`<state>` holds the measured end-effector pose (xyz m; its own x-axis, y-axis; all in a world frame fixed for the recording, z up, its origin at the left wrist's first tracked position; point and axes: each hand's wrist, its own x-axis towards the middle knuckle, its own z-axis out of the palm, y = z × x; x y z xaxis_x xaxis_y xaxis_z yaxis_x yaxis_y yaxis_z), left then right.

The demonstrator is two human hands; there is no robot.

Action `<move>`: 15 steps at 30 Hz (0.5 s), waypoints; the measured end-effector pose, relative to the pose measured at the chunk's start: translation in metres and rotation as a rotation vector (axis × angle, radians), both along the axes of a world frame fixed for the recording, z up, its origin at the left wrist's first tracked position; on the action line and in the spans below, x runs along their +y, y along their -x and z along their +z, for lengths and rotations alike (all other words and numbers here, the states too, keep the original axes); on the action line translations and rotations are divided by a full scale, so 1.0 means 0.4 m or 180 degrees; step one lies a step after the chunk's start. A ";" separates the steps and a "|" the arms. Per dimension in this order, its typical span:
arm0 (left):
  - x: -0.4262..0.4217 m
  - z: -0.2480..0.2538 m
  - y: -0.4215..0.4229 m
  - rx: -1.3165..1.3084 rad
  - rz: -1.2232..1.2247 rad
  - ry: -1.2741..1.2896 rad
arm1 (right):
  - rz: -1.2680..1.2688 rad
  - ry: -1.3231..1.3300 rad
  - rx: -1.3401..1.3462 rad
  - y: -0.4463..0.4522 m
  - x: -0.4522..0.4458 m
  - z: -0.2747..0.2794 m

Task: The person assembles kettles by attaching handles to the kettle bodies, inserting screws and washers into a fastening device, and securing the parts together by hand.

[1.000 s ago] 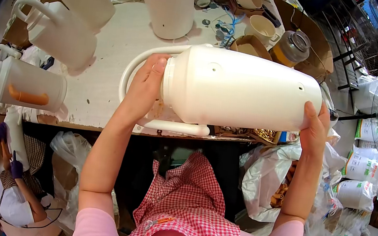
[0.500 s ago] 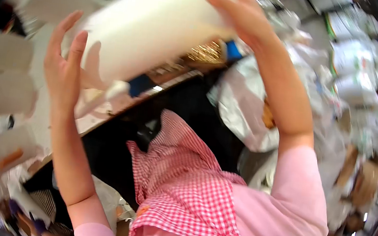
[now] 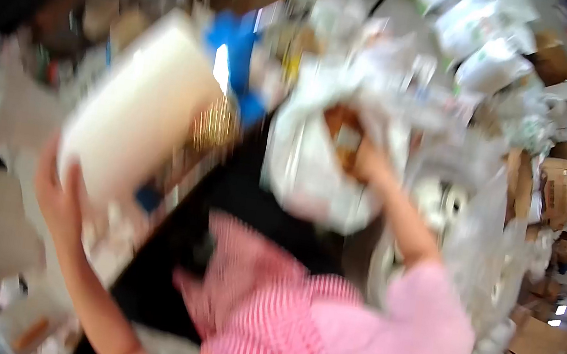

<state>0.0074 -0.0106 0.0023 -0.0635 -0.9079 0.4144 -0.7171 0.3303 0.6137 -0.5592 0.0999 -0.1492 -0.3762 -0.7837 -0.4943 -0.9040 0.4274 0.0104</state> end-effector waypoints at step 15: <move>0.012 0.016 0.052 0.0099 0.0276 -0.0098 | -0.1027 0.1234 -0.1612 -0.008 -0.025 -0.110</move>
<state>-0.0135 -0.0059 0.0087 0.0283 -0.9218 0.3867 -0.7225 0.2484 0.6451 -0.5560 0.0900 -0.1932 -0.4167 -0.8268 -0.3779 -0.5854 0.5621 -0.5842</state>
